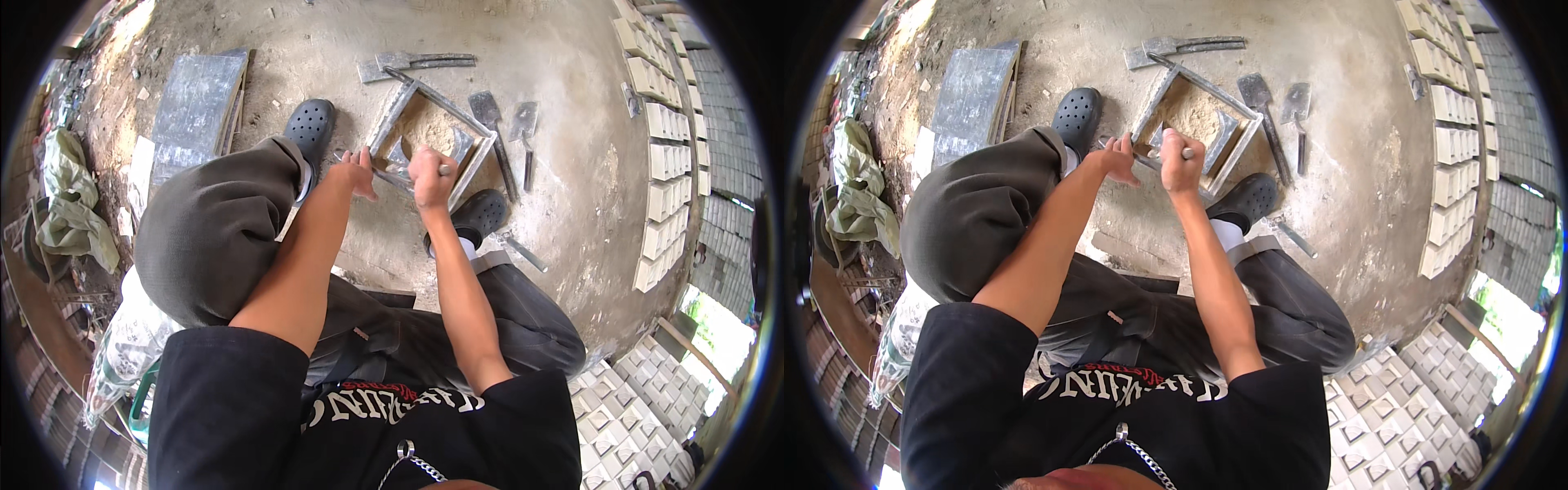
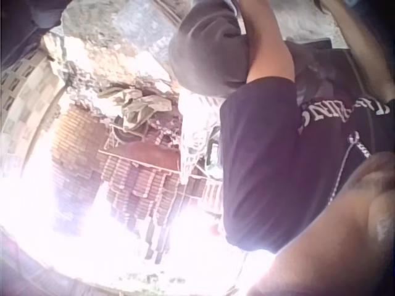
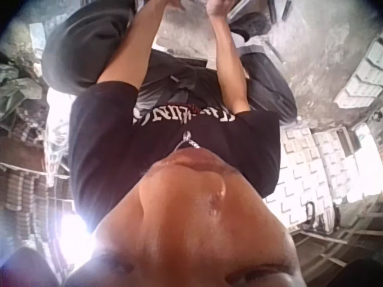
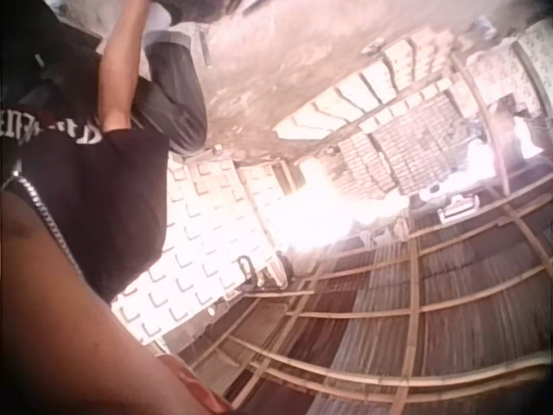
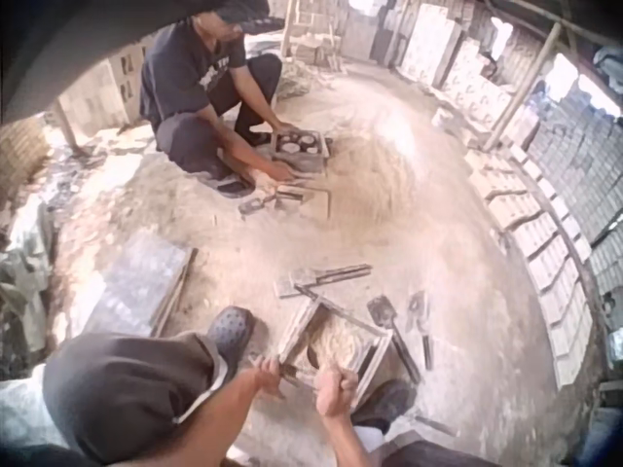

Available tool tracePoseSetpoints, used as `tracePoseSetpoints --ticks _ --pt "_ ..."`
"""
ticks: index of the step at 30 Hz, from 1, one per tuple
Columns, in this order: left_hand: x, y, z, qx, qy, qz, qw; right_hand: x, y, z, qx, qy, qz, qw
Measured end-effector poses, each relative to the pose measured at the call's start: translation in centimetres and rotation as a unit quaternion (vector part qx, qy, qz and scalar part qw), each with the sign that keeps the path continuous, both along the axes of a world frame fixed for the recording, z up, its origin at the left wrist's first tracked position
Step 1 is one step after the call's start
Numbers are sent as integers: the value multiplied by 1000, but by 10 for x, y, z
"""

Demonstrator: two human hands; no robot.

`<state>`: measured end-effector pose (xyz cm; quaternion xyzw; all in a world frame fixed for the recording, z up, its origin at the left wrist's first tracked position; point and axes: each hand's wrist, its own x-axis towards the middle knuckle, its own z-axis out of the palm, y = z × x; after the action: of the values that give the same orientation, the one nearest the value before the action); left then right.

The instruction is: The person prepares and compresses material into a square metal mold by hand and with a small metal tool while sitting on the ground.

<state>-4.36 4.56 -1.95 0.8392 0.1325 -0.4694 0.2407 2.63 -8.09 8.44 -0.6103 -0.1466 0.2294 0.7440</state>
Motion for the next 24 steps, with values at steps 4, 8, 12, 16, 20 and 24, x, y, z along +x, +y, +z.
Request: tracePoseSetpoints --ticks 4,8,12,16,20,24 --pt "15 -22 3 -12 1 -36 999 -1 -41 -30 -52 -63 -5 997" --pt "3 -6 -14 2 -17 -38 999 6 -26 13 -8 -24 -39 999" --pt "11 -14 -11 -2 -4 -47 999 1 -49 -21 -106 -77 -16 991" --pt "8 -9 -4 -4 -1 -16 1000 7 -53 6 -29 6 -34 999" --pt "15 -20 6 -15 -3 -60 998 -1 -74 -32 -102 -94 -30 990" --pt "8 -8 -2 14 11 -70 997 8 -63 12 52 -13 -65 996"
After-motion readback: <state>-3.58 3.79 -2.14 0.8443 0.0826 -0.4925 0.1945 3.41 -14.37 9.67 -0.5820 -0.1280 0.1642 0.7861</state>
